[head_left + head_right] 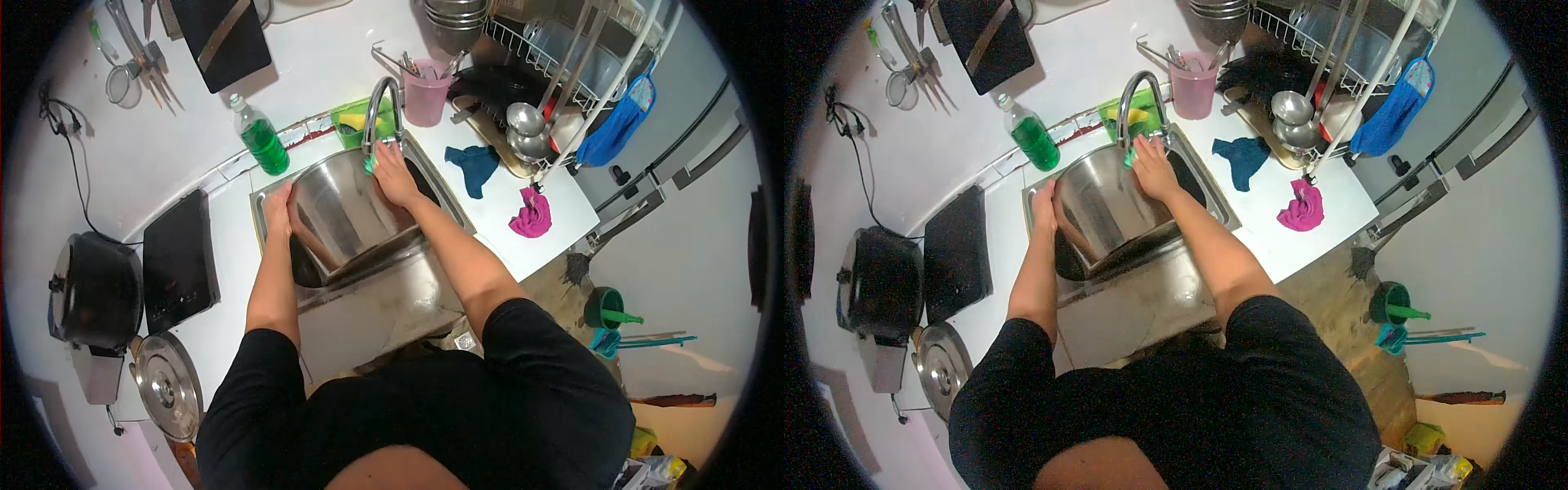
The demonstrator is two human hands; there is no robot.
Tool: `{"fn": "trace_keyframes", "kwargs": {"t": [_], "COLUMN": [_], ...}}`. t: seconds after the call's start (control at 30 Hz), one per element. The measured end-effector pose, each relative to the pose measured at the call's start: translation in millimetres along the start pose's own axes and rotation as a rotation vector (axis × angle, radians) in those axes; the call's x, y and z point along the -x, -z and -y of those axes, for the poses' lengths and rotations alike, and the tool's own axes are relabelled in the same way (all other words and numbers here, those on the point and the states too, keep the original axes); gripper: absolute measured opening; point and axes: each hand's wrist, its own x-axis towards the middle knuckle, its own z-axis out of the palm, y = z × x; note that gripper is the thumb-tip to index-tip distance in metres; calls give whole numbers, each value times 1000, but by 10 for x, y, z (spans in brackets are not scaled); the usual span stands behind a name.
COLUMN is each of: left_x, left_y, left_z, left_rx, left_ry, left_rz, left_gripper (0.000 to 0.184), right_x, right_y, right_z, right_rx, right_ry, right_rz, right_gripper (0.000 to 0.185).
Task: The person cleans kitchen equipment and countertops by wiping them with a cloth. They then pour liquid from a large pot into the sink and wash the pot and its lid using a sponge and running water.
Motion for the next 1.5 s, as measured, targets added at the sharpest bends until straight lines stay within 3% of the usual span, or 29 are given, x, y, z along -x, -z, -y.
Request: {"fn": "trace_keyframes", "kwargs": {"t": [0.03,0.07,0.1,0.2,0.27,0.3,0.33,0.37,0.4,0.43,0.5,0.53,0.57,0.63,0.67,0.73,0.77,0.8,0.83,0.93,1.03,1.1,1.17,1.2,1.23,1.3,1.37,1.43,1.5], "left_x": [-2,-55,-99,-167,-70,-119,-59,-34,-48,-27,-8,-2,43,-26,6,77,108,146,192,233,249,239,257,281,288,256,288,213,95], "left_y": [-16,-1,46,-16,-580,-793,-1024,-1168,-1222,-1252,-1329,-1306,-1216,-1181,-1127,-955,-911,-879,-830,-618,-643,-700,-676,-682,-693,-763,-730,-570,-304], "left_z": [18,43,59,-90,-486,-600,-793,-859,-694,-749,-901,-894,-839,-947,-969,-980,-990,-973,-923,-828,-750,-732,-752,-762,-743,-719,-713,-695,-519], "left_rx": [-23,-19,-206,-821,-943,-903,-997,-1188,-1330,-1333,-1557,-1551,-1528,-1473,-1450,-1371,-1277,-1280,-1199,-1107,-1082,-1083,-1065,-1060,-1056,-1117,-1086,-1051,-935], "left_ry": [-9,-7,-16,-259,-632,-616,-265,-209,-393,-394,-209,-208,-188,-204,-235,-160,-98,-101,-96,-69,-97,-153,-131,-187,-192,-214,-211,-179,-176], "left_rz": [-18,-13,-8,52,83,239,402,497,399,388,433,427,417,359,297,236,177,175,99,17,-1,-4,21,31,31,-18,-4,52,56], "left_gripper": [35,35,37,44,42,47,54,65,67,67,68,68,67,66,64,64,63,63,61,61,63,63,56,58,58,59,57,59,55], "right_x": [-43,-2,35,94,232,291,328,387,461,479,750,832,858,817,626,396,302,325,268,59,69,69,82,117,119,42,53,109,369], "right_y": [-423,-159,89,489,505,409,357,407,478,113,-239,-329,-494,-591,-572,-553,-147,487,481,248,218,254,147,68,122,239,234,258,269], "right_z": [-113,-27,122,819,1207,1361,1456,1410,1283,1076,446,115,-8,113,86,186,356,611,640,457,368,419,376,361,357,348,482,492,400], "right_rx": [-20,-42,38,-358,-443,-327,-212,-343,-472,-1003,-296,-861,-1471,-647,-648,-18,-307,-245,-249,-257,-597,-607,-690,-1075,-1070,-706,-719,-791,-892], "right_ry": [-8,-14,-47,-168,-142,-113,-80,-191,-300,-387,-372,-583,-996,-712,-699,-294,-331,-335,-336,115,-12,42,204,-119,-116,-343,-313,-25,-36], "right_rz": [-239,-473,-73,-241,-228,-350,-476,-435,-396,-572,-501,42,264,55,41,-660,-603,-503,-505,-669,-716,-732,-953,-779,-782,-661,-700,-901,-919], "right_gripper": [37,35,34,36,37,37,37,35,34,29,19,20,21,34,34,28,27,29,29,30,28,28,26,22,22,19,15,17,18]}}
